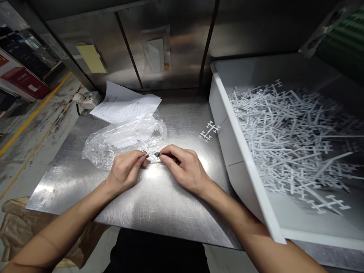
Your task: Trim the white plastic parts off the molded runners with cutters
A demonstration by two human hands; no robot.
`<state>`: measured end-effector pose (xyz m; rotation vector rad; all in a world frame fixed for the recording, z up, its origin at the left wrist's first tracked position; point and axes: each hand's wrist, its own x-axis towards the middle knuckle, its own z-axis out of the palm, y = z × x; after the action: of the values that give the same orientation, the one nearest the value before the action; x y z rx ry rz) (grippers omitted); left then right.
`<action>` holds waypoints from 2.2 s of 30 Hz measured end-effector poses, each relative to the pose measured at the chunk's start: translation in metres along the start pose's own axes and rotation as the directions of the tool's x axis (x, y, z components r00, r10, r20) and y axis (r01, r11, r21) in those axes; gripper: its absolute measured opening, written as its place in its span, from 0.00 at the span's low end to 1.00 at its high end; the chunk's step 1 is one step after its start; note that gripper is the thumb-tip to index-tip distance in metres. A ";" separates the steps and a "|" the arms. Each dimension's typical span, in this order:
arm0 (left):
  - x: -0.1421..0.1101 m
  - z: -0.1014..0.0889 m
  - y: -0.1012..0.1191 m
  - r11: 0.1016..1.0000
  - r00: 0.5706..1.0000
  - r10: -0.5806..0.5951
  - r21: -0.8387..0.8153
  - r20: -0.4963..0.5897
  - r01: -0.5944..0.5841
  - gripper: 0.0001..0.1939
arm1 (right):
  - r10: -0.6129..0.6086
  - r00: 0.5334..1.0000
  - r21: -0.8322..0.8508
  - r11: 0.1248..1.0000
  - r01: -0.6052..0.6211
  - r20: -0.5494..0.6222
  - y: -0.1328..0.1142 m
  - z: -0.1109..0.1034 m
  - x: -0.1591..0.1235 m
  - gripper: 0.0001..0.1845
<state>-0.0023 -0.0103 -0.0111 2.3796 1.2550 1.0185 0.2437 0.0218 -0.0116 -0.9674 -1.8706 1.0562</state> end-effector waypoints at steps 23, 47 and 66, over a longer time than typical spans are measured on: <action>-0.003 0.002 0.000 0.990 0.995 -0.101 0.099 0.026 0.098 0.09 | 0.061 0.997 0.090 0.994 -0.066 0.055 -0.005 0.001 -0.002 0.09; -0.004 0.003 0.002 0.953 0.945 -0.296 0.111 0.135 0.283 0.11 | 0.210 0.977 0.238 0.947 -0.215 0.048 -0.002 0.010 0.000 0.13; 0.004 -0.005 0.005 1.000 0.994 0.021 -0.017 -0.108 -0.023 0.09 | 0.157 0.959 0.224 0.969 -0.104 -0.236 0.013 0.009 0.003 0.13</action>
<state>-0.0013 -0.0104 -0.0037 2.3581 1.2516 1.1741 0.2382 0.0261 -0.0258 -1.0583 -1.4735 1.1261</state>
